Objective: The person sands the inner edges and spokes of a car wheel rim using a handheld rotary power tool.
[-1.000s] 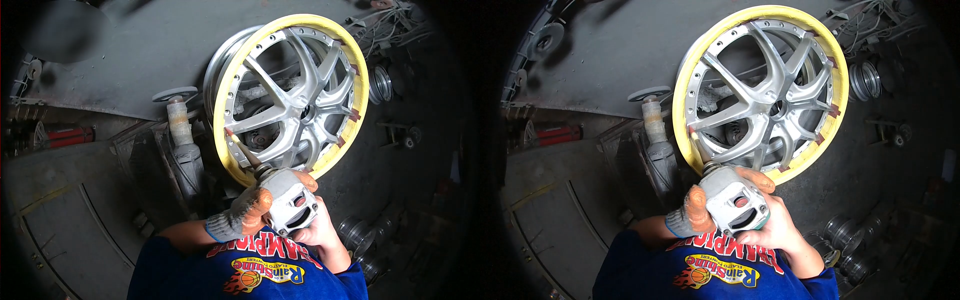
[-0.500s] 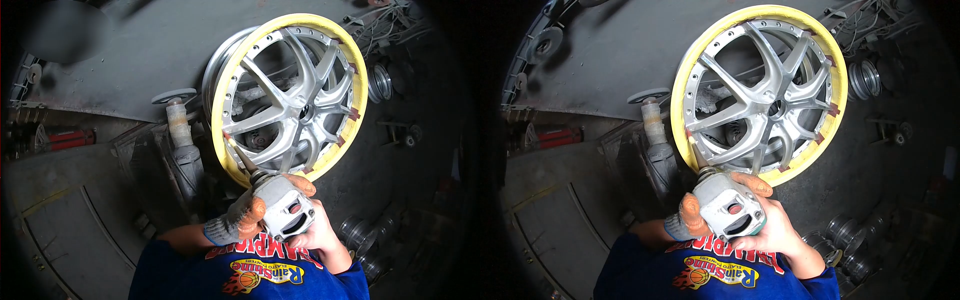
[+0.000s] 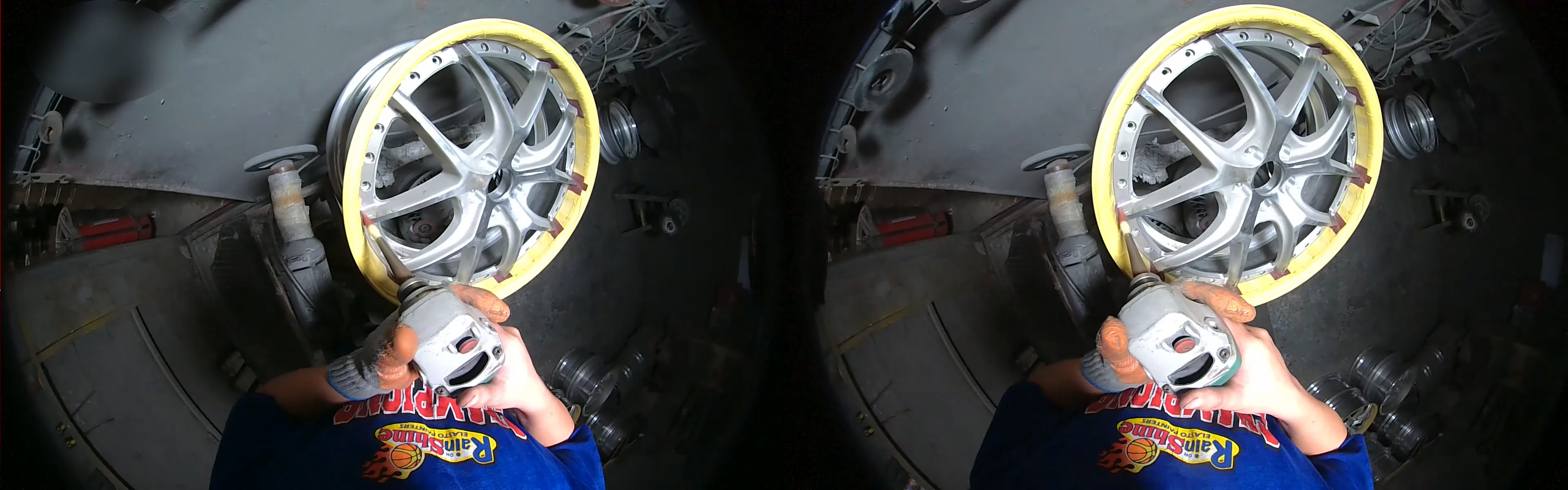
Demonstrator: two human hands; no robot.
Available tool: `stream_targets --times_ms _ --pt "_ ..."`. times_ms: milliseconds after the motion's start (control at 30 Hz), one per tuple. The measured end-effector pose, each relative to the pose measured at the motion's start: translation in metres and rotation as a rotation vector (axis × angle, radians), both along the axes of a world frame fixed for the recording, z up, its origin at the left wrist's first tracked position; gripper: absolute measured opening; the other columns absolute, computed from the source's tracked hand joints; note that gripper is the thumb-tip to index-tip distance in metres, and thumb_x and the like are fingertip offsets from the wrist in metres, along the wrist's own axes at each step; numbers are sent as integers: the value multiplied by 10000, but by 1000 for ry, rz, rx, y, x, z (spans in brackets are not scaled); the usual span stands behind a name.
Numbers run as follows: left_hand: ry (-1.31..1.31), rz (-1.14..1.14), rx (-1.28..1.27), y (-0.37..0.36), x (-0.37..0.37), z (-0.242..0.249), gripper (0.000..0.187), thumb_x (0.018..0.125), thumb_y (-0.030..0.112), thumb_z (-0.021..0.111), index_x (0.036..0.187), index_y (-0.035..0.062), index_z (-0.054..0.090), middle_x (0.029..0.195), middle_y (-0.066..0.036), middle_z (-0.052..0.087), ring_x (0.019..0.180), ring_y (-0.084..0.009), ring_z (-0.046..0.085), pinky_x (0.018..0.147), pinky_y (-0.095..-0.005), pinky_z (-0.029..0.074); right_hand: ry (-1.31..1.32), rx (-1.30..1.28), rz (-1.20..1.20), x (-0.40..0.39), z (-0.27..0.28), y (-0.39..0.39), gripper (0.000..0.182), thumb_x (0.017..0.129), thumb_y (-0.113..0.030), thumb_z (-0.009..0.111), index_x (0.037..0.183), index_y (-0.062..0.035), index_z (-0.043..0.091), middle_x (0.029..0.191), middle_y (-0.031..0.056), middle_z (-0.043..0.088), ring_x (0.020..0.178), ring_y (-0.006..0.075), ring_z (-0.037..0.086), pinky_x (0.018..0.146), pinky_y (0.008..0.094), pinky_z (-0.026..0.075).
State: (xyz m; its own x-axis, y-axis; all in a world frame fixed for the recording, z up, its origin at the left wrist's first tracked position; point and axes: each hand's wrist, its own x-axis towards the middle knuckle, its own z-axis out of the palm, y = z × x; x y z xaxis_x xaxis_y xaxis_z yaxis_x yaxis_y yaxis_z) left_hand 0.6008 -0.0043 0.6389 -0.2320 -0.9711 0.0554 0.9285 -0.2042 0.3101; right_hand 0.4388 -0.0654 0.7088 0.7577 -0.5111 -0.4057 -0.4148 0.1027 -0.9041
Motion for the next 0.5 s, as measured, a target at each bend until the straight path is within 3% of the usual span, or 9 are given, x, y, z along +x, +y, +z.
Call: stream_targets --times_ms 500 --pt "71 -41 21 3 5 6 1139 685 762 711 1359 -106 408 1348 -187 505 1235 -230 541 1034 -366 461 71 -117 30 6 11 4 964 601 -511 904 1277 64 526 1045 184 712 994 322 709 898 403 545"
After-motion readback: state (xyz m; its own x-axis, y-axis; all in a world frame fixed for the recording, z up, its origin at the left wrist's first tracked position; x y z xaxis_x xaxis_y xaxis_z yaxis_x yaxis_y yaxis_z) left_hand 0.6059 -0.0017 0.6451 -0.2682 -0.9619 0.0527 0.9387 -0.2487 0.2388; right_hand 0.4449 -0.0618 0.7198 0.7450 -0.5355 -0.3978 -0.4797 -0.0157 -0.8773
